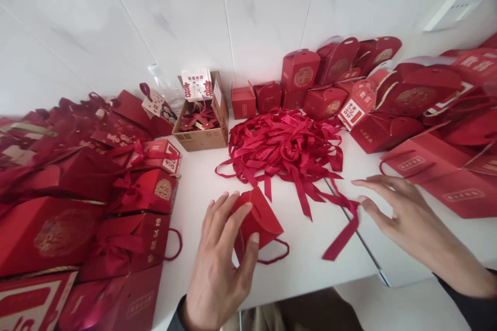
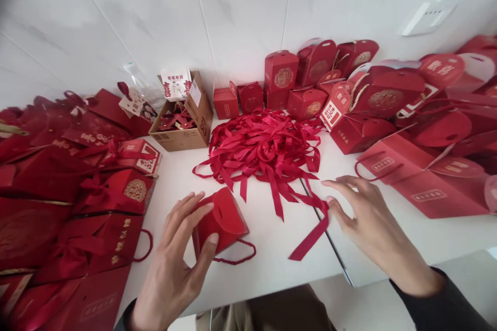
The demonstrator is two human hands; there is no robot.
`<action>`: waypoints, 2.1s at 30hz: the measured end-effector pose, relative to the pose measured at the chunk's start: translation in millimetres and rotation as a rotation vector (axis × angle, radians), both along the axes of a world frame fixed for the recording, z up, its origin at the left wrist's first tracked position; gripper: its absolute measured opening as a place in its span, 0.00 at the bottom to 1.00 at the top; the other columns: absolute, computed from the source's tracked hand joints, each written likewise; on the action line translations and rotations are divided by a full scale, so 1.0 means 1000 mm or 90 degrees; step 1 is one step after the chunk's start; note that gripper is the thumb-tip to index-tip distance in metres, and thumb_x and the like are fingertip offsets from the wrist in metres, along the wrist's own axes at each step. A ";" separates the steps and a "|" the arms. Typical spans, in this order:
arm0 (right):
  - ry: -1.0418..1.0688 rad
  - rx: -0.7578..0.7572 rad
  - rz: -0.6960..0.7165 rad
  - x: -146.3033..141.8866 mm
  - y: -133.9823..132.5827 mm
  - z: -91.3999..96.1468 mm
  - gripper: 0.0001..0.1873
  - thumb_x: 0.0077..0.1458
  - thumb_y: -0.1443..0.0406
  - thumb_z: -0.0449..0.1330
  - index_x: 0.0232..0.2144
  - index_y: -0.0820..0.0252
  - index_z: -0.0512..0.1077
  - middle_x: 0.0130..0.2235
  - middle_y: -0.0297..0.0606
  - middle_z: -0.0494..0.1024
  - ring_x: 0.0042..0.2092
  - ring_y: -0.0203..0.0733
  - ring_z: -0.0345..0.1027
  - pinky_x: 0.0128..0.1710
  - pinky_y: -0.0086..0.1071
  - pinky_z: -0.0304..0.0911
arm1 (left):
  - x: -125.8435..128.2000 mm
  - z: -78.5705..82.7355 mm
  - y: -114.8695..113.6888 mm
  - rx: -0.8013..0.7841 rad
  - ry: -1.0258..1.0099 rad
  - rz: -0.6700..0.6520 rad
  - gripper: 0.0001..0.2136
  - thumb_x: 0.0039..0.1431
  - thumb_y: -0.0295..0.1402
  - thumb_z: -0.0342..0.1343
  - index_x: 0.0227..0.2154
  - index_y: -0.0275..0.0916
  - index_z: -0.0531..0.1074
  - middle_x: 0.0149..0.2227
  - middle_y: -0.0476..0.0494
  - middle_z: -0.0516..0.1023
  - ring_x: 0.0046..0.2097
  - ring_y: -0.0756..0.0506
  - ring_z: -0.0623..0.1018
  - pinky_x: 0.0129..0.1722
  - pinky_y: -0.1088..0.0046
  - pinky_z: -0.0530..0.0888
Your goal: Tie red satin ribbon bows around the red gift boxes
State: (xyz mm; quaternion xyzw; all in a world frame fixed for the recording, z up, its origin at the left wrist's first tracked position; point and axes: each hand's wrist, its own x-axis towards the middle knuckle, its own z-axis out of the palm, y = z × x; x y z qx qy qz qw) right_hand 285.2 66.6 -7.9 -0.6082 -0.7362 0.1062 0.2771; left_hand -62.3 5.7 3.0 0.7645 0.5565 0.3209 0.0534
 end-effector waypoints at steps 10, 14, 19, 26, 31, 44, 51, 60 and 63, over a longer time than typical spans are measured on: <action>-0.029 -0.269 0.366 -0.024 -0.026 -0.024 0.12 0.70 0.63 0.56 0.32 0.55 0.72 0.40 0.38 0.74 0.41 0.46 0.72 0.42 0.40 0.69 | 0.015 0.015 -0.001 -0.020 -0.060 0.057 0.11 0.67 0.32 0.56 0.50 0.44 0.71 0.64 0.36 0.68 0.68 0.33 0.65 0.63 0.42 0.69; 0.004 -0.252 0.347 -0.035 -0.019 -0.012 0.12 0.74 0.60 0.50 0.39 0.54 0.70 0.41 0.38 0.75 0.42 0.46 0.72 0.44 0.40 0.68 | 0.020 0.016 0.007 -0.037 -0.047 0.070 0.11 0.68 0.36 0.56 0.51 0.43 0.73 0.64 0.35 0.68 0.69 0.30 0.62 0.62 0.36 0.67; -0.059 -0.237 0.413 -0.029 -0.014 -0.017 0.03 0.66 0.61 0.62 0.42 0.51 0.74 0.45 0.37 0.75 0.47 0.49 0.71 0.46 0.42 0.67 | 0.027 0.010 0.017 -0.032 -0.107 0.103 0.06 0.67 0.37 0.57 0.41 0.42 0.74 0.60 0.35 0.73 0.67 0.29 0.65 0.63 0.32 0.64; -0.010 -0.297 0.415 -0.037 -0.014 -0.010 0.12 0.73 0.61 0.51 0.35 0.55 0.68 0.39 0.37 0.73 0.39 0.45 0.69 0.40 0.39 0.65 | 0.031 0.013 0.011 -0.077 -0.136 0.048 0.03 0.67 0.32 0.55 0.41 0.45 0.73 0.59 0.40 0.74 0.68 0.31 0.66 0.64 0.29 0.61; 0.005 -0.310 0.399 -0.034 -0.010 -0.002 0.05 0.70 0.60 0.58 0.42 0.52 0.71 0.43 0.36 0.74 0.44 0.46 0.71 0.44 0.38 0.66 | 0.026 0.018 0.003 -0.082 -0.132 0.033 0.07 0.68 0.33 0.55 0.45 0.47 0.75 0.61 0.41 0.73 0.69 0.30 0.65 0.65 0.28 0.59; 0.133 -0.377 0.345 -0.055 -0.015 0.023 0.13 0.74 0.54 0.52 0.40 0.52 0.69 0.39 0.32 0.77 0.40 0.42 0.72 0.42 0.35 0.66 | 0.029 0.014 0.003 -0.089 -0.138 0.006 0.12 0.65 0.26 0.55 0.47 0.48 0.74 0.62 0.42 0.72 0.69 0.31 0.65 0.63 0.30 0.65; 0.266 -0.403 0.300 -0.103 -0.004 0.058 0.11 0.69 0.54 0.57 0.37 0.51 0.72 0.33 0.27 0.77 0.35 0.38 0.70 0.34 0.29 0.64 | 0.031 0.016 0.001 -0.083 -0.150 0.014 0.10 0.67 0.28 0.55 0.47 0.48 0.75 0.62 0.41 0.73 0.68 0.32 0.66 0.64 0.32 0.65; 0.313 -0.462 0.287 -0.103 0.005 0.055 0.09 0.66 0.56 0.61 0.35 0.52 0.72 0.30 0.27 0.75 0.33 0.37 0.68 0.36 0.31 0.62 | 0.029 0.017 0.002 -0.096 -0.162 0.034 0.09 0.68 0.29 0.55 0.46 0.50 0.76 0.61 0.45 0.74 0.68 0.35 0.67 0.65 0.35 0.65; 0.340 -0.492 0.283 -0.105 0.006 0.055 0.09 0.66 0.56 0.62 0.36 0.52 0.72 0.30 0.26 0.76 0.34 0.37 0.69 0.35 0.31 0.61 | 0.030 0.017 0.003 -0.096 -0.167 0.036 0.09 0.68 0.30 0.55 0.46 0.51 0.76 0.61 0.45 0.74 0.68 0.35 0.67 0.65 0.35 0.65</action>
